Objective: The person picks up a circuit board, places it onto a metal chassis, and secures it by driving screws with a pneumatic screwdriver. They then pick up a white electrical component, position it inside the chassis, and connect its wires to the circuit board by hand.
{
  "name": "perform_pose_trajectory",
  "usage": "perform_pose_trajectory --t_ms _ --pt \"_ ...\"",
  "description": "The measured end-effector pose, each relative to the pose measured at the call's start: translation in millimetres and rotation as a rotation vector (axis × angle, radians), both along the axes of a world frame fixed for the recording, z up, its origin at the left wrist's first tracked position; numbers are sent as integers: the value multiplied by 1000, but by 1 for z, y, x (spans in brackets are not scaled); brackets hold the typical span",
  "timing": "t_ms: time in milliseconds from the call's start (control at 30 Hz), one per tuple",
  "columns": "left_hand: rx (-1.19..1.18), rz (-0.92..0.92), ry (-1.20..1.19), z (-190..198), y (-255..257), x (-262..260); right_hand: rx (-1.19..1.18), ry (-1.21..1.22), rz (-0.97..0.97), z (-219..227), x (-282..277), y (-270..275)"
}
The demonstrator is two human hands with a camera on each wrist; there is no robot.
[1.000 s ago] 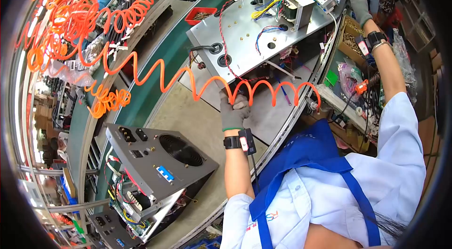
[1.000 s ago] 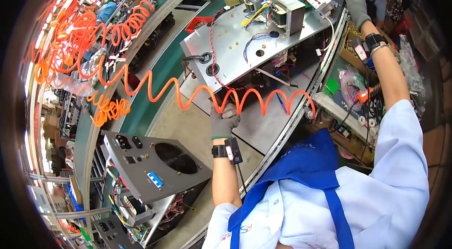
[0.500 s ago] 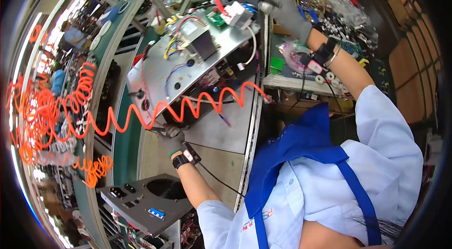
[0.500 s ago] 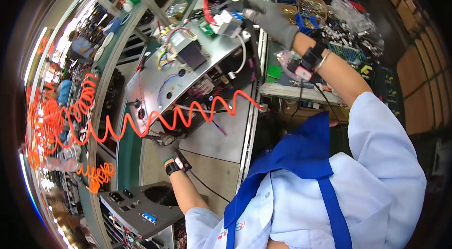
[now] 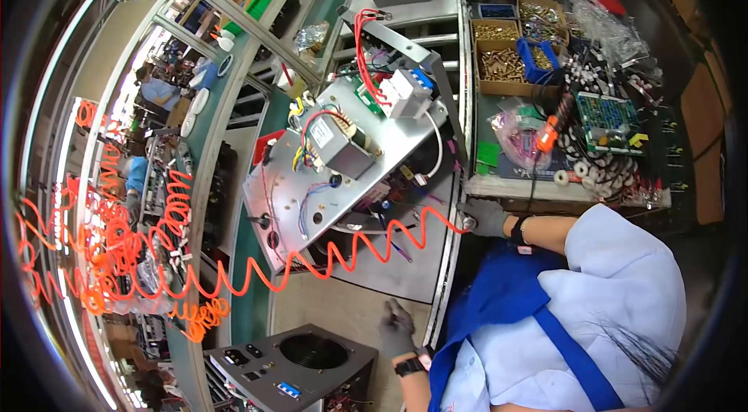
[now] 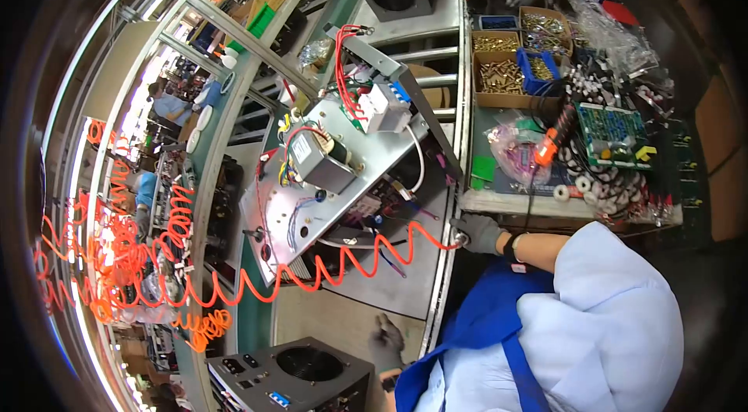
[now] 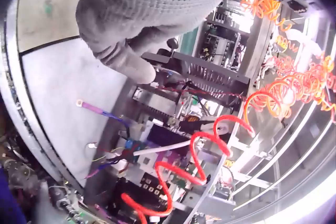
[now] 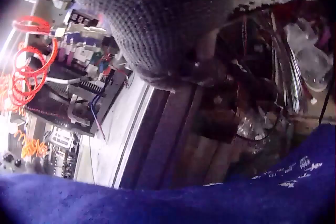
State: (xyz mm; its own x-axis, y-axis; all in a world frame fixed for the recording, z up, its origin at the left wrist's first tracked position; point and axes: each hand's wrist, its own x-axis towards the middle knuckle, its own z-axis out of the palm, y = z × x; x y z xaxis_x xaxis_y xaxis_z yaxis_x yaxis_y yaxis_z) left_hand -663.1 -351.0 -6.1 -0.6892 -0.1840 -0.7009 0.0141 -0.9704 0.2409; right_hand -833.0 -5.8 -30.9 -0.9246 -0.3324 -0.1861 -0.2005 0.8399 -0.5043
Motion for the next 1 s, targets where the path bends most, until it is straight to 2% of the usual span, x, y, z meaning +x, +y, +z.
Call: perform_pose_trajectory --t_ms 67,100,167,200,267,300,333,400,433,467,500,533,567,600,667,700,833,867,900,933,967,1000 --pt "-61 -46 -105 20 24 -6 -45 39 10 -8 -2 2" --pt "-71 -34 -109 41 39 -10 -146 85 26 -8 -5 5" --pt "-508 -399 -65 81 69 -13 -297 114 29 -5 -6 5" --pt "-514 -376 -85 81 73 -18 -141 -151 117 39 -18 0" --pt "-462 -471 -54 78 82 -33 -372 20 103 53 -8 -3" --pt "-400 -466 -112 83 91 -44 -373 12 131 63 -7 -5" --pt "-370 -476 -115 87 94 -47 -493 -36 164 78 -8 -11" --pt "-299 -501 28 66 88 -49 -758 -179 225 149 -11 -23" --pt "-299 -421 -12 73 92 -52 -893 -289 271 191 -17 -35" --pt "-304 -369 -52 86 93 -64 -1190 -437 375 198 -21 -45" --pt "-337 -379 -2 100 90 -66 -1321 -472 364 246 -24 -47" --pt "-298 -338 50 100 85 -67 -1242 -212 454 268 -35 -46" --pt "-283 -330 152 104 79 -64 -1519 -227 355 300 -27 -54" --pt "-273 -319 255 108 73 -61 -1557 -175 282 322 -29 -58" --pt "-341 -257 256 132 76 -58 -1376 -6 310 320 -37 -84" --pt "-409 -232 260 144 77 -57 -1371 -29 338 319 -31 -98" --pt "-302 -102 242 173 68 -44 -1849 -406 400 314 -4 -153" --pt "-307 -94 255 169 58 -43 -1964 -489 419 315 -4 -164" --pt "-251 -109 338 160 48 -37 -1883 -439 554 308 -6 -162" --pt "-191 -127 415 156 41 -32 -1905 -405 405 303 1 -164" --pt "-80 -151 428 154 35 -29 -1938 -328 371 301 5 -166" --pt "-69 -163 425 153 31 -28 -1969 -244 326 299 9 -167"
